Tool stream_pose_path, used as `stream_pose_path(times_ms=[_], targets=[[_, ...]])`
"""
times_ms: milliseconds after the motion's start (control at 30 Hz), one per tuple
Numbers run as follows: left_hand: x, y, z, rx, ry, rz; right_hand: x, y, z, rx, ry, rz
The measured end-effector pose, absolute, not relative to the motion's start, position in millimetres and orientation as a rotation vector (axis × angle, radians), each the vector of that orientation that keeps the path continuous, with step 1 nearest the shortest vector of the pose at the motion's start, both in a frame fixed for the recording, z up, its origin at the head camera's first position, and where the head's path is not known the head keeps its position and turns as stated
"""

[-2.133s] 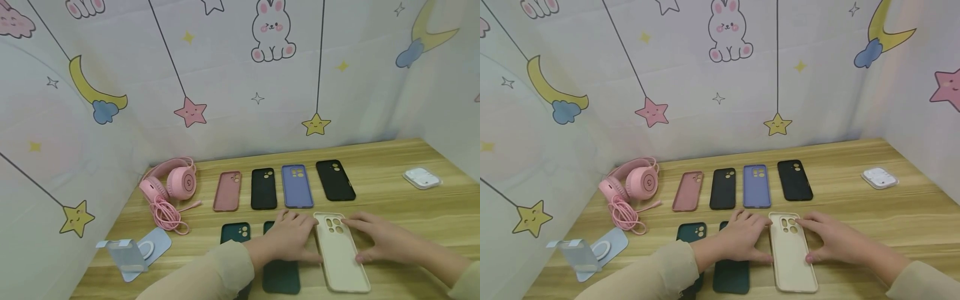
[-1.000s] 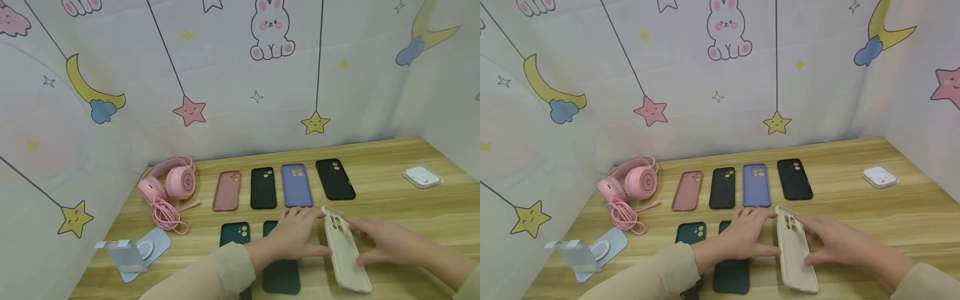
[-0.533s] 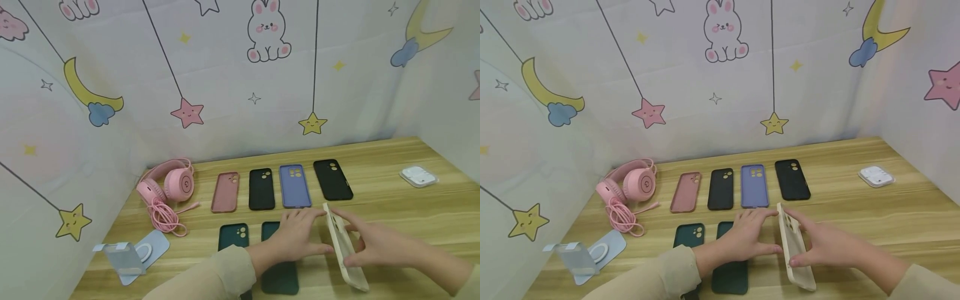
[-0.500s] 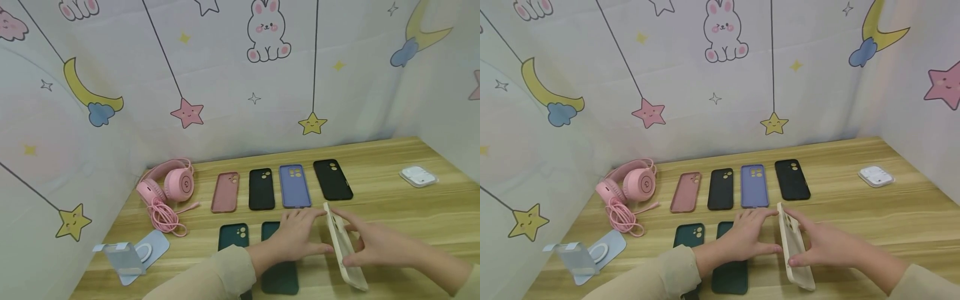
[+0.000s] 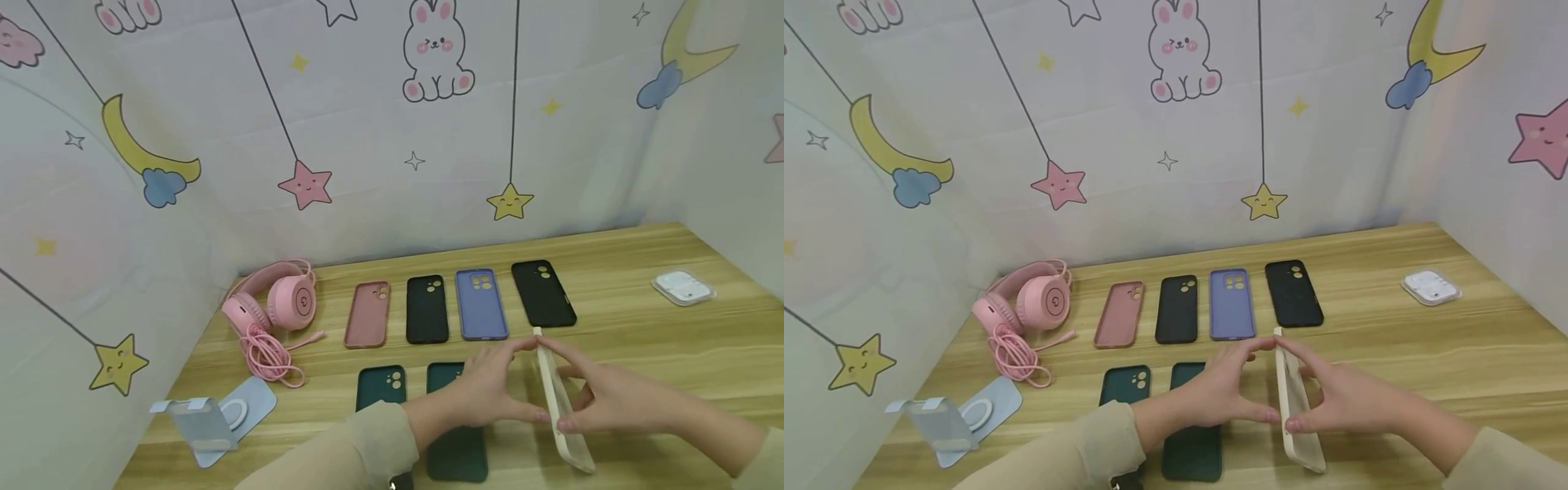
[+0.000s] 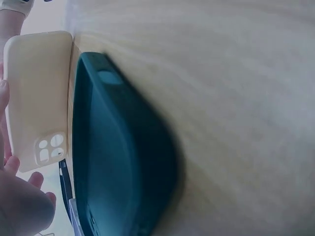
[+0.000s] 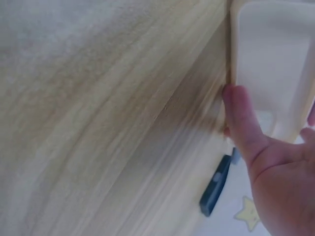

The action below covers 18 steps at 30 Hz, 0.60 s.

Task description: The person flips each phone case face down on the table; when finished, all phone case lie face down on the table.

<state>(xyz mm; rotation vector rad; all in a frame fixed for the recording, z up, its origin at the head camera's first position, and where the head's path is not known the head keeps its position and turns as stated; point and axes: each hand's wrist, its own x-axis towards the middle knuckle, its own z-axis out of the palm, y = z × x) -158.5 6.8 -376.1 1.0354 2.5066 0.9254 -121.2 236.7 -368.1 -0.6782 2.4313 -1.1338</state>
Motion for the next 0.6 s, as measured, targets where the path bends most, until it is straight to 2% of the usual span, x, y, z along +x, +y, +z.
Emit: stream_pose_path(times_ms=[600], targets=[[-159.6, 10.9, -379.6, 0.989, 2.566, 0.872, -131.4, 236.9, -370.0, -0.712, 2.212, -1.360]])
